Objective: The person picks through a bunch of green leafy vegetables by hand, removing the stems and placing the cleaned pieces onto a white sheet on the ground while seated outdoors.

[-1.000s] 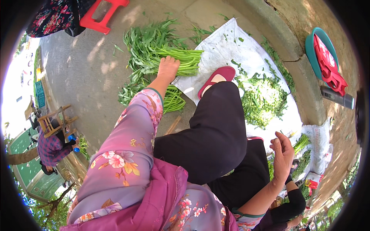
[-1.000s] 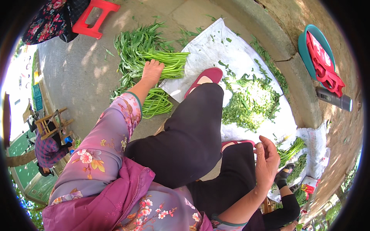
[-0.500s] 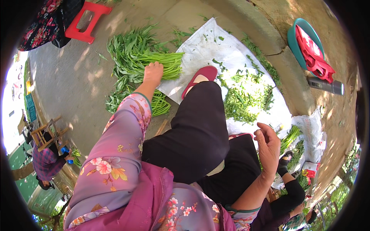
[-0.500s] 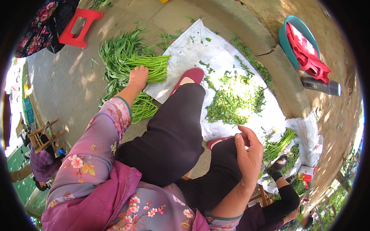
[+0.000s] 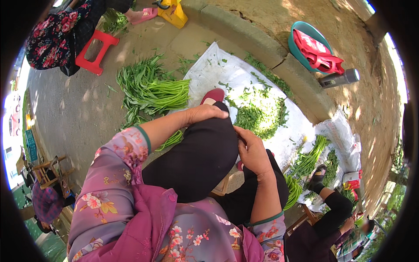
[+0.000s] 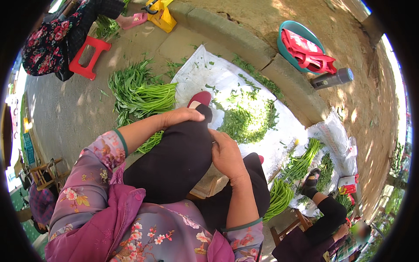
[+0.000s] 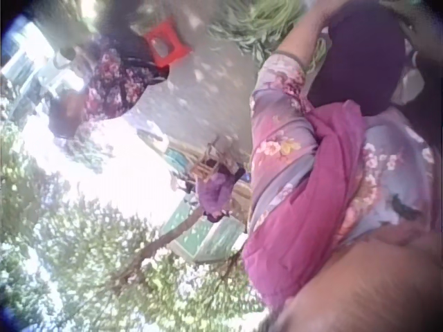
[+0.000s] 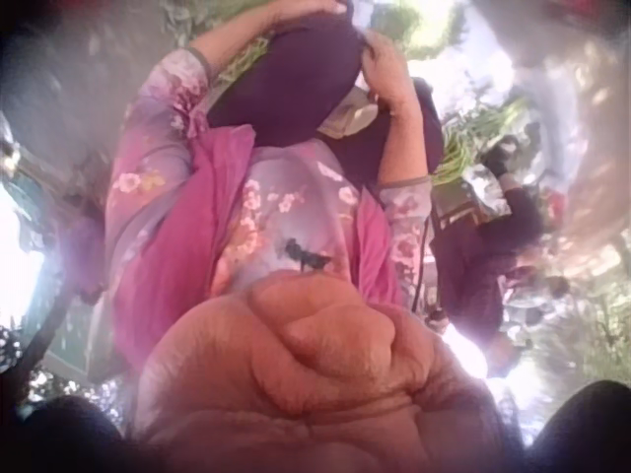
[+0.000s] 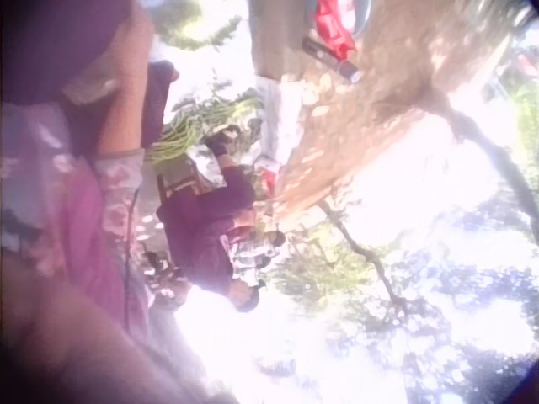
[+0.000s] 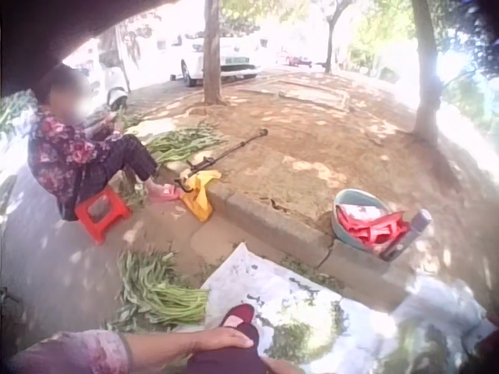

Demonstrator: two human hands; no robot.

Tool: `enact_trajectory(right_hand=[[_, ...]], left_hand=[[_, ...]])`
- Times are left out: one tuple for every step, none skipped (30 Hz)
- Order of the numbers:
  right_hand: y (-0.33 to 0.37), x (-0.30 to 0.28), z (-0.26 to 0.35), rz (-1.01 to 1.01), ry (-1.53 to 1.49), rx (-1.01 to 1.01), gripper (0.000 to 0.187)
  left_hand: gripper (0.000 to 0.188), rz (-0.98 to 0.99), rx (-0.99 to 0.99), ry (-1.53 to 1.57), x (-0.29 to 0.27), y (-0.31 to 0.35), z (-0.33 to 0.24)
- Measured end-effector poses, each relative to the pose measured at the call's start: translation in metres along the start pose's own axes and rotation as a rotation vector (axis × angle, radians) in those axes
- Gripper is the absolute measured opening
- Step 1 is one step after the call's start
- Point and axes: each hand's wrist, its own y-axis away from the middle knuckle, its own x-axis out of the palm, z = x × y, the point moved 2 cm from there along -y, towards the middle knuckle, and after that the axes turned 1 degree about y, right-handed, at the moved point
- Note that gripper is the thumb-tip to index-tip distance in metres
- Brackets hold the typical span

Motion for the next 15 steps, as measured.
enact_trajectory(right_hand=[[0.004, -0.007, 0.005, 0.015, -0.096, 0.028, 0.027], [0.010, -0.013, 0.010, 0.026, -0.194, 0.056, 0.024], [0.016, -0.018, 0.011, 0.037, -0.293, 0.086, 0.021], [0.021, -0.021, 0.010, 0.023, -0.376, 0.127, 0.017], [0.025, -0.024, 0.008, 0.012, -0.462, 0.158, 0.014], [0.029, -0.026, 0.006, 0.003, -0.545, 0.195, 0.010], [0.031, -0.022, 0.010, -0.033, -0.713, 0.162, 0.008], [0.032, -0.020, 0.023, -0.011, -0.711, 0.106, 0.014], [0.035, -0.015, 0.032, 0.026, -0.766, 0.136, 0.016], [0.037, -0.011, 0.038, 0.060, -0.820, 0.167, 0.018], [0.038, -0.002, 0.040, 0.062, -0.830, 0.153, 0.027], [0.037, 0.000, 0.050, -0.014, -0.968, 0.119, 0.029], [0.037, -0.002, 0.065, -0.098, -1.101, 0.094, 0.032], [0.039, -0.003, 0.071, -0.191, -1.231, 0.071, 0.035], [0.042, -0.003, 0.071, -0.146, -1.270, 0.015, 0.048]], left_hand=[[0.042, 0.052, 0.063, -0.097, 0.007, 0.010, -0.011], [0.041, 0.111, 0.071, -0.121, 0.013, 0.016, -0.019], [0.039, 0.100, 0.101, -0.203, 0.021, 0.022, -0.033], [0.037, 0.090, 0.133, -0.284, 0.029, 0.027, -0.049], [0.034, 0.082, 0.160, -0.456, 0.038, 0.031, -0.067], [0.033, 0.077, 0.187, -0.621, 0.049, 0.030, -0.083], [0.032, 0.075, 0.218, -0.787, 0.062, 0.024, -0.097], [0.032, 0.084, 0.271, -0.873, 0.071, 0.013, -0.104], [0.033, 0.096, 0.322, -0.958, 0.083, 0.005, -0.117], [0.033, 0.004, 0.337, -1.144, 0.098, -0.008, -0.135], [0.033, -0.167, 0.533, -1.264, 0.104, -0.025, -0.137], [0.029, -0.258, 0.572, -1.363, 0.112, -0.036, -0.144], [0.023, -0.252, 0.591, -1.526, 0.119, -0.052, -0.148], [0.020, -0.193, 0.589, -1.588, 0.129, -0.066, -0.150], [0.017, -0.125, 0.592, -1.653, 0.141, -0.077, -0.153]])
